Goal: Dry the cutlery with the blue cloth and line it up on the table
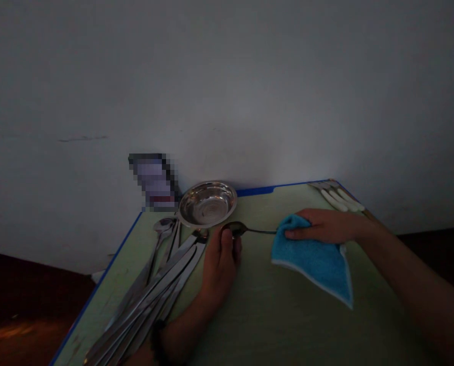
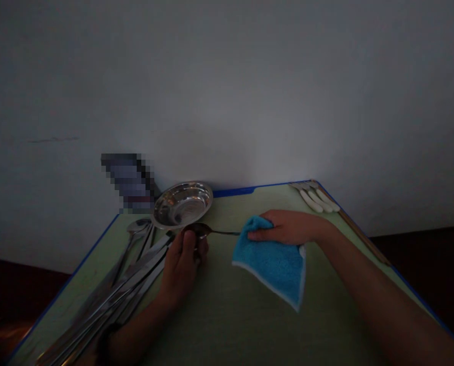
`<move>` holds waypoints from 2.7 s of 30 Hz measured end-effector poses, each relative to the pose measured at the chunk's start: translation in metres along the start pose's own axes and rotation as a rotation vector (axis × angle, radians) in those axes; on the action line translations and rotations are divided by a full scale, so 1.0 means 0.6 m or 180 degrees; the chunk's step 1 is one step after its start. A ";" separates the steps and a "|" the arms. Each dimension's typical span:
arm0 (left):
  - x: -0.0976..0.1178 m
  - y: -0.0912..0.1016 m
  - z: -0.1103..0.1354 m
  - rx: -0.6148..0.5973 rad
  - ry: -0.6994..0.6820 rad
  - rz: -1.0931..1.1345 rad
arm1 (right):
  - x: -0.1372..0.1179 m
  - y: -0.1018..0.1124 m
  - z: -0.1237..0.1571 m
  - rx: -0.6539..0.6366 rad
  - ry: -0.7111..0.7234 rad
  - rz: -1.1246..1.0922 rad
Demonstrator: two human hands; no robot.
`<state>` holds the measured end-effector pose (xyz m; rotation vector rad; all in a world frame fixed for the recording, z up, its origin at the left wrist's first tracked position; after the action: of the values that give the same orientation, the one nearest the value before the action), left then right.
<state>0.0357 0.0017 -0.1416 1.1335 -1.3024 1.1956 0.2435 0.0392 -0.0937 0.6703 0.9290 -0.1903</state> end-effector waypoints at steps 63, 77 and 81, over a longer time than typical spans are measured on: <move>-0.004 -0.013 0.016 -0.1094 0.0090 0.0579 | 0.016 0.024 0.024 -0.0179 -0.0641 0.0527; -0.001 -0.014 -0.010 -0.0810 0.0004 0.2110 | -0.023 0.019 0.008 0.0575 0.0222 0.1356; 0.001 -0.009 -0.011 -0.0646 -0.0216 0.1865 | -0.026 0.023 0.008 0.0875 0.0232 0.1499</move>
<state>0.0415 0.0077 -0.1406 0.6636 -1.8378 1.4027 0.2430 0.0451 -0.0733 1.1366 0.7961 0.1297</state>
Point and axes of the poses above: each hand's wrist, its own z-axis away from the middle knuckle, its own y-axis out of the back of the hand, x = y × z, the point moved 3 cm from there along -z, towards the middle knuckle, and after that the axes turned 7 degrees about -x, right-handed, at the moved point
